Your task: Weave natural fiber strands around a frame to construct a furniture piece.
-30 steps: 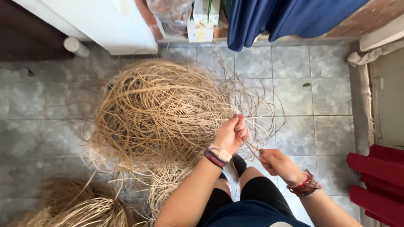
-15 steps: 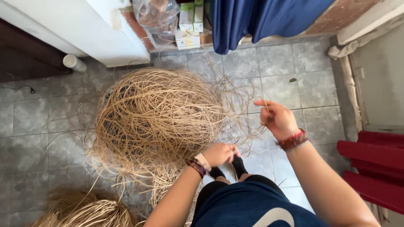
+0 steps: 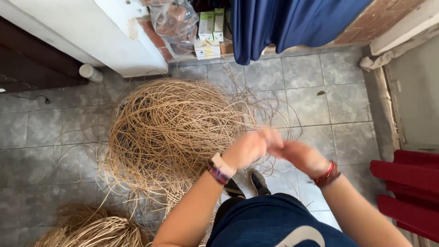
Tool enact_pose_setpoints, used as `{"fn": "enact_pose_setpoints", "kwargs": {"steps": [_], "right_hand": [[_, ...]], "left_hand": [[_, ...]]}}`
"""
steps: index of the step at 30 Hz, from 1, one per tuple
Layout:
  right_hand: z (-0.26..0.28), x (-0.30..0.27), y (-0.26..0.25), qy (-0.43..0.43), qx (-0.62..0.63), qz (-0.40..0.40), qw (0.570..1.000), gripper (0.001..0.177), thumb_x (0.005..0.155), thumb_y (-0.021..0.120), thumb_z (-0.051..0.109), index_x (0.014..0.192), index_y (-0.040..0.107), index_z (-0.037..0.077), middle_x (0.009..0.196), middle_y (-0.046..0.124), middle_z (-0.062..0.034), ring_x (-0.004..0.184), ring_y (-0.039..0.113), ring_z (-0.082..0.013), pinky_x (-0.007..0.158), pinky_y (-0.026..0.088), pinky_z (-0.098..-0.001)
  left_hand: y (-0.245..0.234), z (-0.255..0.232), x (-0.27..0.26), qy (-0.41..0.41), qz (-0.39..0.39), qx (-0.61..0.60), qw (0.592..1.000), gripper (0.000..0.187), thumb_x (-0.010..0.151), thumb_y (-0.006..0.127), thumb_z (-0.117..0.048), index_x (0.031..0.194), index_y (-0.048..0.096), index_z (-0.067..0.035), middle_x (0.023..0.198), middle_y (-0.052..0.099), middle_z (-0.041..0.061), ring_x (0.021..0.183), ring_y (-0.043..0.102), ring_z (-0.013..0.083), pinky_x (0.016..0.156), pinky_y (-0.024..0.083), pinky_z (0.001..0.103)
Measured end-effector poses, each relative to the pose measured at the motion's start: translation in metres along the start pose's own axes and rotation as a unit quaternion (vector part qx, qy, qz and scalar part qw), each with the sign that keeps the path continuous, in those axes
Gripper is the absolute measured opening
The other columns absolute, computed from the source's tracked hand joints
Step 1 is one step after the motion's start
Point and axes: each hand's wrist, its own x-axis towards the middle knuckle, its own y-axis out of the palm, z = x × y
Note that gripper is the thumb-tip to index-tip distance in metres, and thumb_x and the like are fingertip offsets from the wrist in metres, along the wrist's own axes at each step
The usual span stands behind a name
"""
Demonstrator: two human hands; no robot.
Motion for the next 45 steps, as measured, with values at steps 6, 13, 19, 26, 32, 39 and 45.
{"fn": "enact_pose_setpoints", "kwargs": {"steps": [6,13,19,26,32,39,45], "right_hand": [[0.04,0.019,-0.029,-0.042,0.492,-0.089,0.865,0.053,0.095,0.038,0.015,0.143,0.051,-0.003,0.073,0.032,0.0028,0.055,0.025,-0.0082,0.049,0.026,-0.0259],[-0.043,-0.011,0.006,-0.032,-0.208,0.104,0.972,0.033,0.099,0.047,0.026,0.111,0.074,0.013,0.09,0.079,-0.0135,0.082,0.073,-0.0333,0.076,0.058,-0.0456],[0.048,-0.007,-0.013,-0.061,0.245,0.059,0.966,0.056,0.079,0.043,0.016,0.13,0.062,0.003,0.107,0.066,-0.0185,0.1,0.061,-0.0335,0.093,0.048,-0.0476],[-0.006,-0.007,-0.001,-0.111,0.201,-0.081,0.97,0.051,0.099,0.038,0.006,0.149,0.043,0.005,0.065,0.05,-0.0032,0.047,0.048,-0.01,0.041,0.037,-0.0205],[-0.056,-0.027,0.009,0.056,-0.023,0.088,0.994,0.026,0.102,0.048,0.014,0.09,0.07,0.007,0.047,0.054,0.0013,0.037,0.049,-0.0105,0.042,0.041,-0.0218],[0.025,0.004,0.004,-0.011,0.408,0.083,0.909,0.068,0.097,0.046,0.052,0.138,0.057,-0.001,0.127,0.07,-0.0184,0.101,0.067,-0.0289,0.078,0.053,-0.0425],[-0.002,0.001,0.014,-0.08,0.19,-0.058,0.977,0.036,0.109,0.039,0.019,0.105,0.068,-0.002,0.057,0.046,-0.0023,0.046,0.037,-0.0113,0.043,0.028,-0.0267]], "left_hand": [[-0.021,0.051,-0.044,-0.146,0.229,0.418,0.867,0.026,0.105,0.045,-0.027,0.104,0.07,-0.02,0.068,0.068,0.008,0.08,0.07,0.033,0.078,0.054,0.044],[0.027,-0.018,0.001,-0.046,-0.057,-0.042,0.996,0.044,0.111,0.041,-0.043,0.118,0.067,-0.009,0.06,0.056,0.001,0.051,0.053,0.0123,0.055,0.042,0.025],[0.043,-0.03,-0.036,-0.088,0.169,0.237,0.953,0.038,0.106,0.036,-0.027,0.104,0.064,-0.001,0.089,0.072,0.017,0.086,0.069,0.0347,0.083,0.053,0.045],[0.018,0.027,-0.032,-0.033,0.075,0.132,0.988,0.04,0.112,0.036,-0.023,0.092,0.067,-0.008,0.09,0.069,0.003,0.095,0.061,0.0196,0.093,0.051,0.038],[0.013,0.027,0.001,-0.026,-0.151,-0.233,0.96,0.036,0.112,0.036,-0.026,0.127,0.061,-0.004,0.072,0.065,-0.004,0.052,0.054,0.0048,0.041,0.035,0.02],[0.029,0.051,-0.04,-0.059,0.152,0.432,0.887,0.029,0.1,0.045,-0.025,0.086,0.062,-0.005,0.076,0.07,0.025,0.082,0.068,0.0498,0.063,0.049,0.054],[0.026,0.029,-0.045,-0.058,0.12,0.373,0.918,0.032,0.102,0.036,-0.008,0.119,0.06,0.004,0.116,0.066,0.036,0.113,0.059,0.0571,0.083,0.049,0.06]]}}
